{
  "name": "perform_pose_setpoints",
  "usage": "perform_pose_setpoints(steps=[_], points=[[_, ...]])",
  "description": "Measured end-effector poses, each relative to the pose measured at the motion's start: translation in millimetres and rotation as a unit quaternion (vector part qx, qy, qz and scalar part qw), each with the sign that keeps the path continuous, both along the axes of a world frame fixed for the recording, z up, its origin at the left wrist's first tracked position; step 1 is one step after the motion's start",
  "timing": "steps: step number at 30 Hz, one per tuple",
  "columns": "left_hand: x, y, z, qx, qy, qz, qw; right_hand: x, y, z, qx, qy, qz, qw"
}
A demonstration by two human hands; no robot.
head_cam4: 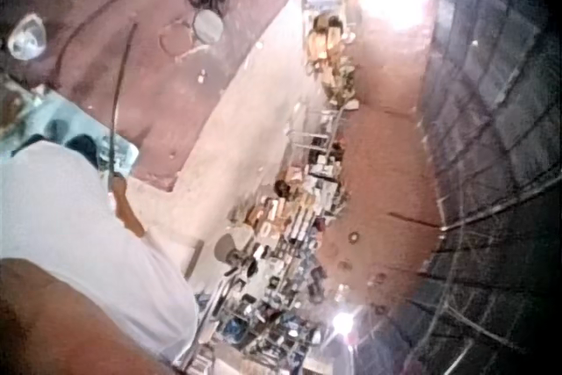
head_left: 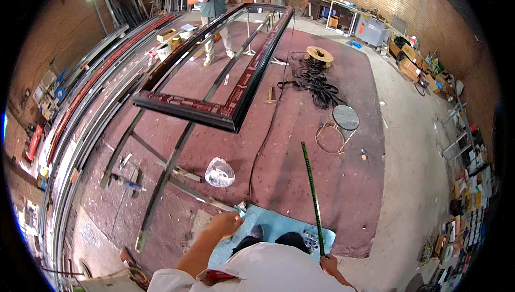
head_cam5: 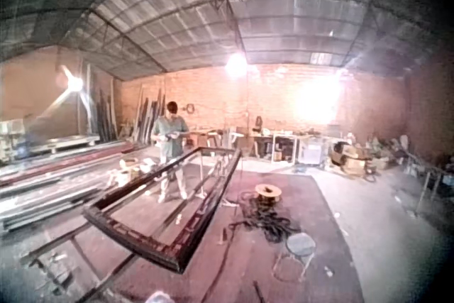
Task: The person cuts a red aluminum profile with a miter saw, then fits the cut piece into a window frame on the floor. They measure the frame diagonally with a tape measure to check alignment, repeating the measurement after adjusting the frame.
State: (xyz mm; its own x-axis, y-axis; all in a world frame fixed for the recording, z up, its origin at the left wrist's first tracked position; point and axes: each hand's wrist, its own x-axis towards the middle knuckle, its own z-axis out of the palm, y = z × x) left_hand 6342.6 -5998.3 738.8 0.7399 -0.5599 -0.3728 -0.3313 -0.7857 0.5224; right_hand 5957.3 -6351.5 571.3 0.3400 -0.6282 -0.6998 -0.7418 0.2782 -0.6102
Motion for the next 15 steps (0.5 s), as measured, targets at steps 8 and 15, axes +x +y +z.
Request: perform_pose_setpoints(steps=[8,15], points=[[145,-74,38,-0.157,-0.024,0.118,0.98,159,-52,25,-0.017,-0.022,-0.002,1.0],[218,-104,34,-0.218,-0.149,0.271,0.926,296,-150,1,-0.034,0.015,0.08,0.996]])
